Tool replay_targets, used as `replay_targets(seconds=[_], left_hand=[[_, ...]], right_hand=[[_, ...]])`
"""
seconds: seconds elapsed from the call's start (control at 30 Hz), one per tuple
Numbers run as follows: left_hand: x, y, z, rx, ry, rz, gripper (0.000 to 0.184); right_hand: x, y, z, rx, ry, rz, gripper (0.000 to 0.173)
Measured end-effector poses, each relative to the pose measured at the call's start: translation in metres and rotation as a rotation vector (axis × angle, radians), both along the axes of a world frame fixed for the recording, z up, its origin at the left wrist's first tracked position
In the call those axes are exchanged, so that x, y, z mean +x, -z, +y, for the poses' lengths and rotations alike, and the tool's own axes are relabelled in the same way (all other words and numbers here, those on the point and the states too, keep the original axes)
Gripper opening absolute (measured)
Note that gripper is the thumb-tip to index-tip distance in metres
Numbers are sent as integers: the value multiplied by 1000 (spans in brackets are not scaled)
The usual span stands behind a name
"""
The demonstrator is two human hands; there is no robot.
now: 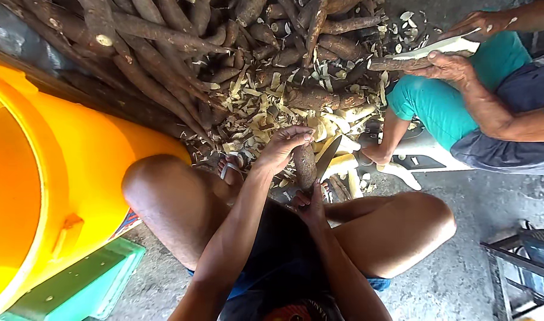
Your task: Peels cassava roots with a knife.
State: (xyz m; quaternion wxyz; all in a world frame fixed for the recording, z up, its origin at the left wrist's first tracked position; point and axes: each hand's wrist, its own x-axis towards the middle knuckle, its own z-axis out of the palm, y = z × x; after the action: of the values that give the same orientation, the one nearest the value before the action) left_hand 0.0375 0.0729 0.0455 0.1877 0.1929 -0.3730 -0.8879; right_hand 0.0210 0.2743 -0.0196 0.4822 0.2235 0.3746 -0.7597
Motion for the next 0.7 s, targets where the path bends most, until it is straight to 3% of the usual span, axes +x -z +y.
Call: replay_targets(seconds=[0.13,0.4,0.7], left_hand=[[-2,4,1,77,-60,-14,16],[-2,7,-2,26,-143,-66,12],[3,4,-7,-65,-1,-140,25]], right_hand=[[1,0,-3,12,5,-3,54],[6,3,-1,-44,-45,-23,56],[4,6,0,-63,-44,-65,59]])
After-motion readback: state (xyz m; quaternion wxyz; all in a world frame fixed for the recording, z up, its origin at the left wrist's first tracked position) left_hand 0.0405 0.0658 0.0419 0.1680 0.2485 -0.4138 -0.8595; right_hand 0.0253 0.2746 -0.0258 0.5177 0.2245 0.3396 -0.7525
